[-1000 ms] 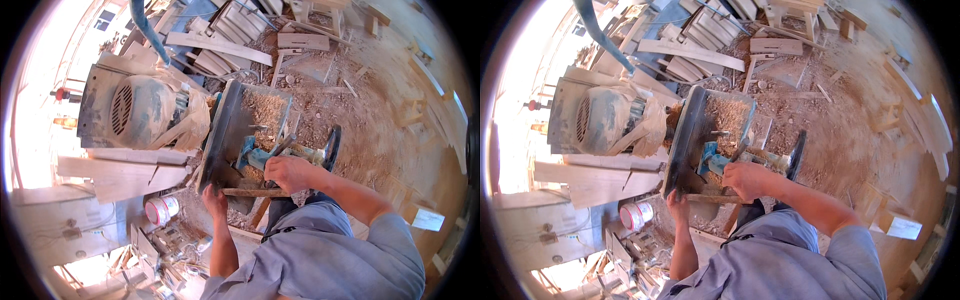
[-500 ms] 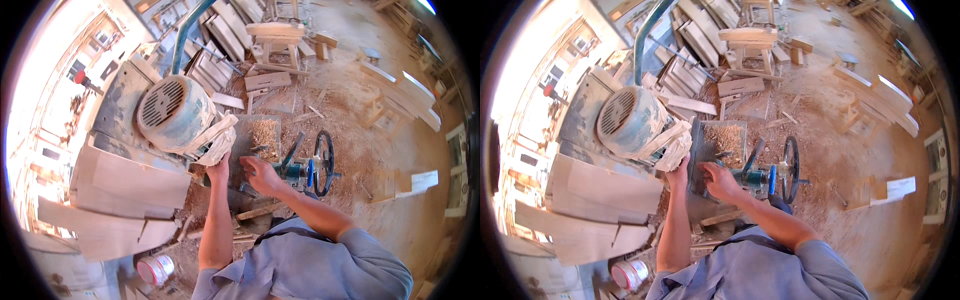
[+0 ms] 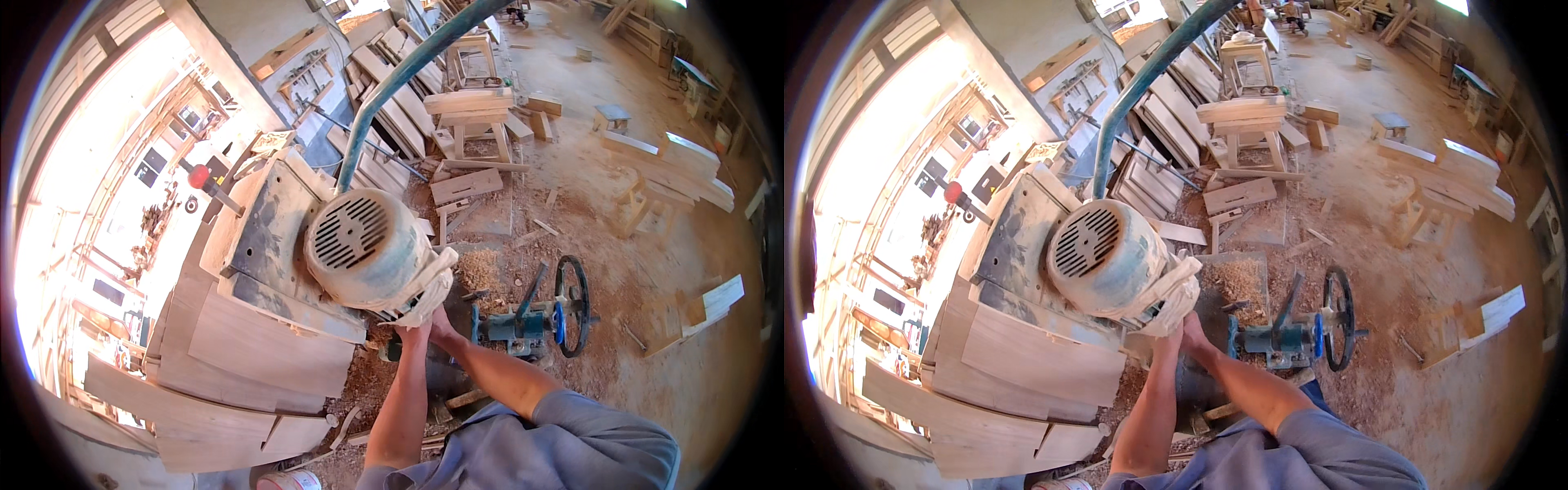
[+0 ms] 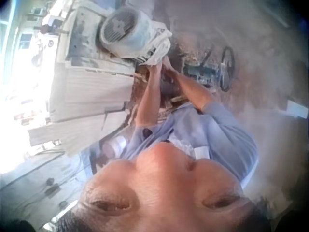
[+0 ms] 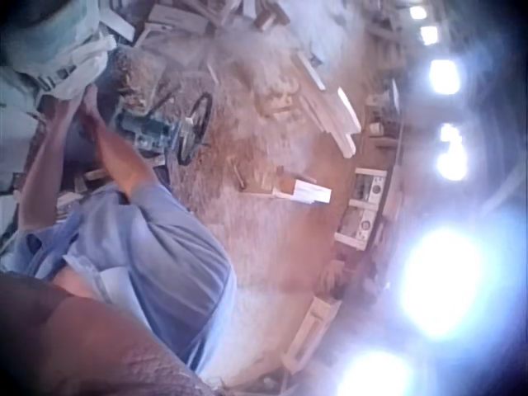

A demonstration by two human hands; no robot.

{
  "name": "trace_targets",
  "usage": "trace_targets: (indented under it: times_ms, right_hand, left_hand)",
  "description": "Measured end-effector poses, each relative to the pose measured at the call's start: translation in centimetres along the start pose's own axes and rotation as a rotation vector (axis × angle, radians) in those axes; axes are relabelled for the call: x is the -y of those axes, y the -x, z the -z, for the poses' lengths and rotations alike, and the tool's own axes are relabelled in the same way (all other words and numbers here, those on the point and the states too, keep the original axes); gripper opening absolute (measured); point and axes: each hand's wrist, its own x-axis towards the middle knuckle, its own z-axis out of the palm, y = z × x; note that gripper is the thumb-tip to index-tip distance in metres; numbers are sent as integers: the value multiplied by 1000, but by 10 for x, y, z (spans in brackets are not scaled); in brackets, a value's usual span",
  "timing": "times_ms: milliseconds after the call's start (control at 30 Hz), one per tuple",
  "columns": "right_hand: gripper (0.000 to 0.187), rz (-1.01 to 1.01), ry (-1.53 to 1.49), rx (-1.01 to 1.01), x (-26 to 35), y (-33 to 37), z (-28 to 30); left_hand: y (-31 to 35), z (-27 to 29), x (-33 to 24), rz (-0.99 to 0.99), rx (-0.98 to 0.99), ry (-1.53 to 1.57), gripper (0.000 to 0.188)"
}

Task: The person operates a woodworking machine, feeding a piece of wood through the mechanism and adjusting the controls. They use a tool to clear debris from the machine's surface and handle a long metal rod.

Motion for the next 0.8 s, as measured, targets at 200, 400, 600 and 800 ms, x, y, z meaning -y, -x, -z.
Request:
trace_targets:
  times_ms: [200, 400, 600, 800]
  right_hand:
    - [58, 37, 280, -79, -28, -1, -2]
    - [43, 27, 38, 527, -22, -31, 38]
    - [48, -676, -1203, 210, 11, -16, 28]
    - [43, -885, -1205, 52, 42, -14, 22]
  left_hand:
    - [4, 18, 6, -198, -92, 335, 58]
    - [-6, 36, 9, -86, -42, 214, 50]
    - [6, 34, 0, -139, 8, -24, 42]
    - [1, 46, -46, 69, 47, -73, 35]
